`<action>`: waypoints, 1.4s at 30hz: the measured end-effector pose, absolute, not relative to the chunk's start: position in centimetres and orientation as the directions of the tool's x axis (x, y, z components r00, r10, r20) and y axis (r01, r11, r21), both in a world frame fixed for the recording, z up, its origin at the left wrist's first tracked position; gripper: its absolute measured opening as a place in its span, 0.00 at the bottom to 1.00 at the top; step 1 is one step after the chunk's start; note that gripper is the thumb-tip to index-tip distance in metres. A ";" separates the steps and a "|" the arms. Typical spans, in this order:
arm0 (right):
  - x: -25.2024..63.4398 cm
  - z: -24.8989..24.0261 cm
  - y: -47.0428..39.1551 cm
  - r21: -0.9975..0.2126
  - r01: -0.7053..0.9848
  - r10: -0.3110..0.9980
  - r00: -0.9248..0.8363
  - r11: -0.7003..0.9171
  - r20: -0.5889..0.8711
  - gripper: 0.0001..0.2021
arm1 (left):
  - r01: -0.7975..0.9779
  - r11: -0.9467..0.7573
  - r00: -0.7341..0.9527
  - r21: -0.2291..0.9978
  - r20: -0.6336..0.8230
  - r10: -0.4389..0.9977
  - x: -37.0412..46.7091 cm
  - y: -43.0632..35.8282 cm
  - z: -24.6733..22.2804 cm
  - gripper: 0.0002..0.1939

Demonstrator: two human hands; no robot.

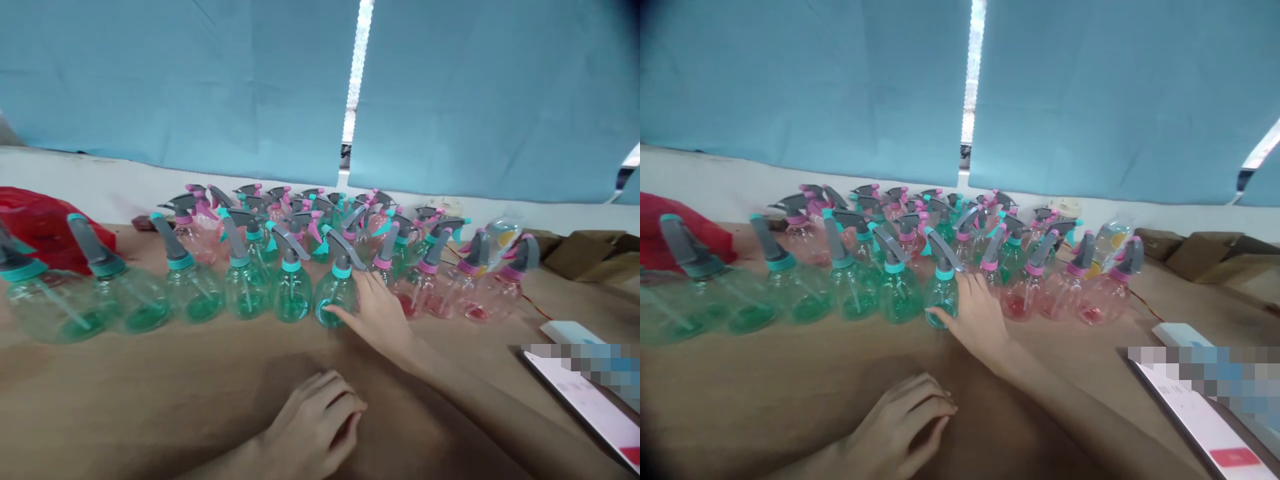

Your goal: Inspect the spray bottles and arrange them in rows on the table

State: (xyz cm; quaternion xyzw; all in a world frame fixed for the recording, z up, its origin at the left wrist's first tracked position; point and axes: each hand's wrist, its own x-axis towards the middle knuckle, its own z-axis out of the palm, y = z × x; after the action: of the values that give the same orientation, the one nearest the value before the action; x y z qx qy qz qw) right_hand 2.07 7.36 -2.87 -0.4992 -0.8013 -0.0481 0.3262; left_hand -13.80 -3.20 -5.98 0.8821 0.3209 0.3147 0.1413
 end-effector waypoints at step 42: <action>7.7 -0.4 9.0 -0.428 0.856 0.898 -0.089 0.290 0.431 0.30 | 0.662 -0.658 0.504 0.359 0.437 0.745 -12.7 -0.9 -5.3 0.10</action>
State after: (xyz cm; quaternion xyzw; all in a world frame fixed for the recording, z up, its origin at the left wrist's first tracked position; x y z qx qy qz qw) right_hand 7.73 8.96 -0.42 -0.5949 -0.7371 0.0331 0.3187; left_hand -12.75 -0.89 -5.26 0.8642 0.4069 0.2869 0.0726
